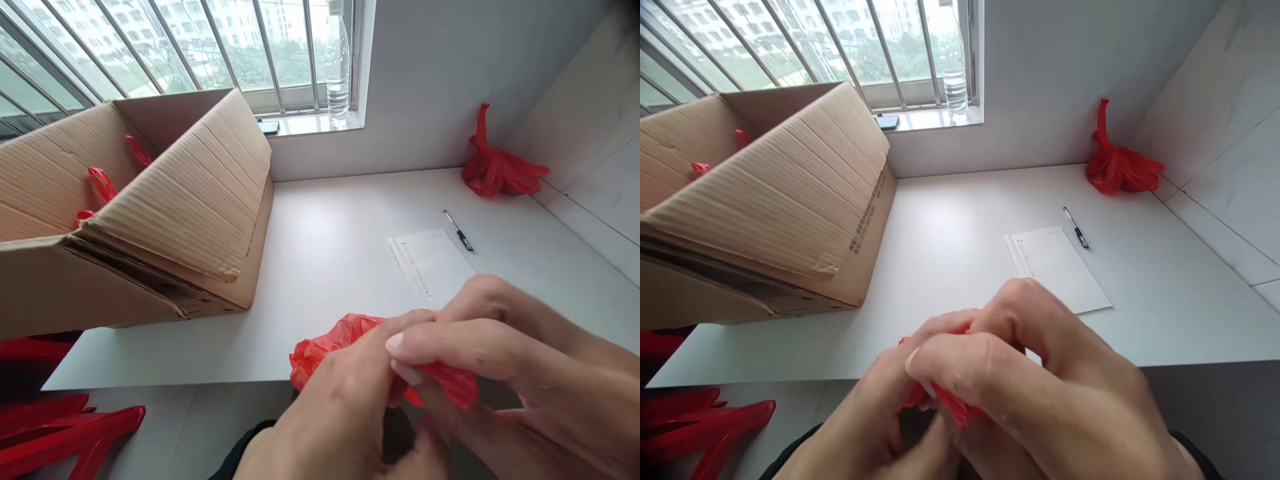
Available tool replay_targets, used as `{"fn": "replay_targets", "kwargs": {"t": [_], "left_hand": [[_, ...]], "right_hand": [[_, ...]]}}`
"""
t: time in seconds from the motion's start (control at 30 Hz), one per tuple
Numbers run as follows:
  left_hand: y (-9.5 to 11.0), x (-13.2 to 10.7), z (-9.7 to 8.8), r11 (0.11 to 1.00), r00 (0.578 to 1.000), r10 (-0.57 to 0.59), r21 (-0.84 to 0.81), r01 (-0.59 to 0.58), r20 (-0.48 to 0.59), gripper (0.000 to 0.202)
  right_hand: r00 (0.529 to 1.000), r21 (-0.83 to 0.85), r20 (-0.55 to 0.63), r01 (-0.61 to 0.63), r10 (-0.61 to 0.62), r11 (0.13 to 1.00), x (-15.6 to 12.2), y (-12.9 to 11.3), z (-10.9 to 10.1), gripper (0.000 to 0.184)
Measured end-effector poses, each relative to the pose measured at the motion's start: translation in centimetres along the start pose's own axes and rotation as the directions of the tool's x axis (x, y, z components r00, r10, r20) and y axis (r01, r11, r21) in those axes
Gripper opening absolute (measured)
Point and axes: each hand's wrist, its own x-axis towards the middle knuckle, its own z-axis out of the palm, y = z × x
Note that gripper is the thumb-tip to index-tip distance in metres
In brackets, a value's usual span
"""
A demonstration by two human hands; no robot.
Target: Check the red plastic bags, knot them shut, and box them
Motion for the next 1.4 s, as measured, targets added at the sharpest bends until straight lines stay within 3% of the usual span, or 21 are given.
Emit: {"fn": "replay_targets", "kwargs": {"t": [0.07, 0.13, 0.2, 0.37, 0.5, 0.63, 0.73, 0.93, 1.03, 1.2, 1.3, 1.33, 1.4], "left_hand": [[-0.2, 0.2, 0.0, 1.0, 0.999, 0.004, -0.001, -0.004, 0.046, 0.052], [-0.3, 0.6, -0.3, 1.0, 0.996, 0.008, -0.003, -0.008, 0.087, 0.033], [-0.1, 1.2, -0.8, 0.999, 0.992, 0.009, -0.032, -0.005, 0.124, 0.015], [0.1, 2.7, -1.4, 0.967, 0.977, 0.011, -0.251, 0.044, 0.211, 0.032], [-0.1, 3.1, -1.3, 0.955, 0.984, 0.018, -0.295, 0.035, 0.175, 0.031], [-0.1, 2.9, -1.4, 0.907, 0.976, -0.099, -0.386, 0.169, 0.196, 0.024], [0.0, 2.6, -1.5, 0.874, 0.969, -0.172, -0.427, 0.232, 0.176, 0.033], [-0.6, 3.1, -2.2, 0.86, 0.976, -0.193, -0.461, 0.218, 0.103, 0.027], [-1.0, 3.4, -2.9, 0.856, 0.983, -0.137, -0.484, 0.18, 0.124, 0.02], [-1.1, 2.9, -3.9, 0.939, 0.964, -0.004, -0.331, 0.095, 0.264, 0.012], [-1.3, 2.4, -3.9, 0.987, 0.976, 0.157, 0.001, -0.159, 0.153, 0.012], [-1.5, 2.4, -3.9, 0.946, 0.956, 0.275, 0.152, -0.288, 0.098, 0.017], [-2.3, 2.5, -3.6, 0.763, 0.849, 0.527, 0.417, -0.493, 0.04, 0.032]], "right_hand": [[1.0, 0.088, -0.026, 0.001, 0.002, 0.996, 1.3, -1.7, 0.7, 0.026], [0.999, 0.156, -0.017, 0.036, -0.033, 0.987, 2.0, -2.3, 0.7, 0.024], [0.998, 0.138, 0.009, 0.067, -0.069, 0.988, 2.2, -1.7, 0.3, 0.036], [0.996, 0.084, 0.067, 0.057, -0.063, 0.995, 2.9, 0.8, 0.3, 0.028], [0.994, 0.179, 0.087, 0.046, -0.062, 0.983, 3.4, 1.2, 1.6, 0.025], [0.995, 0.197, 0.072, 0.053, -0.069, 0.979, 3.4, 1.4, 2.7, 0.028], [0.996, 0.218, 0.078, 0.029, -0.047, 0.975, 3.4, 1.7, 2.9, 0.021], [0.999, 0.192, -0.004, -0.045, 0.047, 0.98, 3.0, 1.5, 2.0, 0.006], [0.998, 0.226, 0.063, -0.025, 0.011, 0.974, 2.4, 1.0, 1.6, 0.01], [0.974, 0.343, 0.224, -0.069, -0.01, 0.937, 2.4, 1.4, 2.3, 0.013], [0.926, 0.411, 0.352, -0.285, 0.138, 0.866, 2.9, 2.3, 3.1, 0.026], [0.893, 0.412, 0.402, -0.374, 0.203, 0.831, 3.1, 2.7, 3.4, 0.027], [0.839, 0.411, 0.46, -0.493, 0.293, 0.767, 3.2, 3.2, 3.9, 0.033]]}}
